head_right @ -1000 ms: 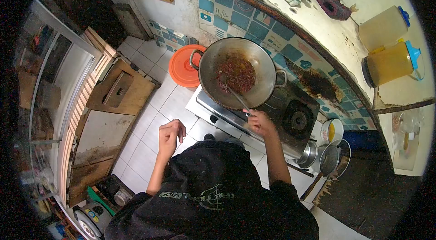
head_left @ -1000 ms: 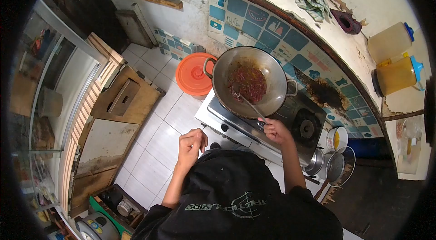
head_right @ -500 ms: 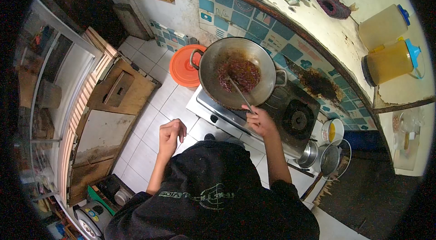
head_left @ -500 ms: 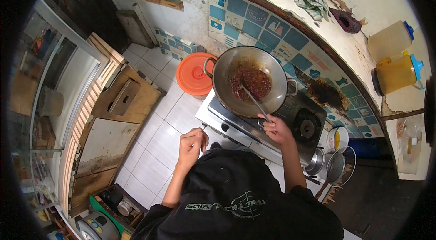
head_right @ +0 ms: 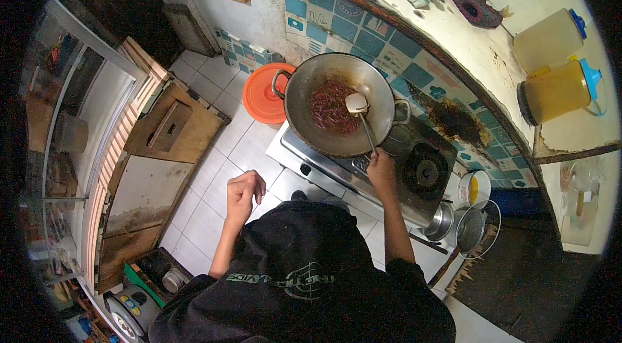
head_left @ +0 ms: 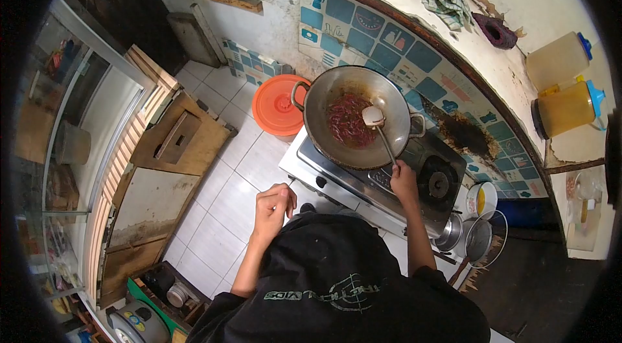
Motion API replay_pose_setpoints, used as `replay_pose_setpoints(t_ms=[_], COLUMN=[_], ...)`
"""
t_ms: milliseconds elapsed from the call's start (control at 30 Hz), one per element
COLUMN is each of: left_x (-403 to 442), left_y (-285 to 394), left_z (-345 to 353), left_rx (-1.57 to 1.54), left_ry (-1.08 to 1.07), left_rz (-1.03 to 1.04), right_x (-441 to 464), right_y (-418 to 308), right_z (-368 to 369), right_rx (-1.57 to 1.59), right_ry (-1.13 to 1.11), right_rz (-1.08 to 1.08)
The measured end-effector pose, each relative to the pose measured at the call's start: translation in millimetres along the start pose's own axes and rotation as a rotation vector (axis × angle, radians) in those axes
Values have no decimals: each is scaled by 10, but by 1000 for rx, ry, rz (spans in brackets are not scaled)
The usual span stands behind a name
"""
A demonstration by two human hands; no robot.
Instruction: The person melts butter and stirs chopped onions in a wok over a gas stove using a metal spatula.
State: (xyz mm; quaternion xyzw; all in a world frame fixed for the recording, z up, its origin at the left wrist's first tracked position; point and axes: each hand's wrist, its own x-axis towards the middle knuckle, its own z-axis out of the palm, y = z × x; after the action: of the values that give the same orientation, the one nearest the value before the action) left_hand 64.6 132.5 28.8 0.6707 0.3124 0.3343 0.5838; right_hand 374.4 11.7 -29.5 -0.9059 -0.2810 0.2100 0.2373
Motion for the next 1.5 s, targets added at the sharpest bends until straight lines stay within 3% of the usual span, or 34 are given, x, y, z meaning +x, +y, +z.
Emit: replay_pose_setpoints(t_ms=[433, 533, 633, 733, 833, 933, 1033, 1133, 1233, 1333, 1500], left_x=[10, 11, 5, 5, 6, 3, -4, -10, -20, -29, -48], left_y=[-9, -12, -10, -4, -1, -4, -12, -5, -24, -22, -33], left_z=[-13, -16, -27, -28, -30, -33, -44, -42, -47, -50, -67], left_rx=[-9, -3, 0, -11, -22, -20, -6, -4, -19, -16, -15], left_ry=[-6, -1, 2, 1, -6, -3, -4, 1, 0, 5, 15], left_rz=[1, 5, 3, 1, 17, 14, 12, 10, 20, 14, 5], right_x=[70, 282, 131, 127, 156, 136, 68, 169, 139, 47, 27], right_y=[178, 615, 247, 233, 291, 253, 139, 267, 286, 74, 114], right_z=[208, 502, 191, 67, 75, 37, 13, 187, 198, 89, 192], right_rx=[-15, 9, 573, 987, 1228, 1181, 842, 291, 6, -11, -96], right_ry=[-69, -27, -309, -535, -598, -587, -372, -40, 114, 12, 65], right_rz=[-40, -58, 306, 408, 439, 413, 306, 77, -179, -114, -155])
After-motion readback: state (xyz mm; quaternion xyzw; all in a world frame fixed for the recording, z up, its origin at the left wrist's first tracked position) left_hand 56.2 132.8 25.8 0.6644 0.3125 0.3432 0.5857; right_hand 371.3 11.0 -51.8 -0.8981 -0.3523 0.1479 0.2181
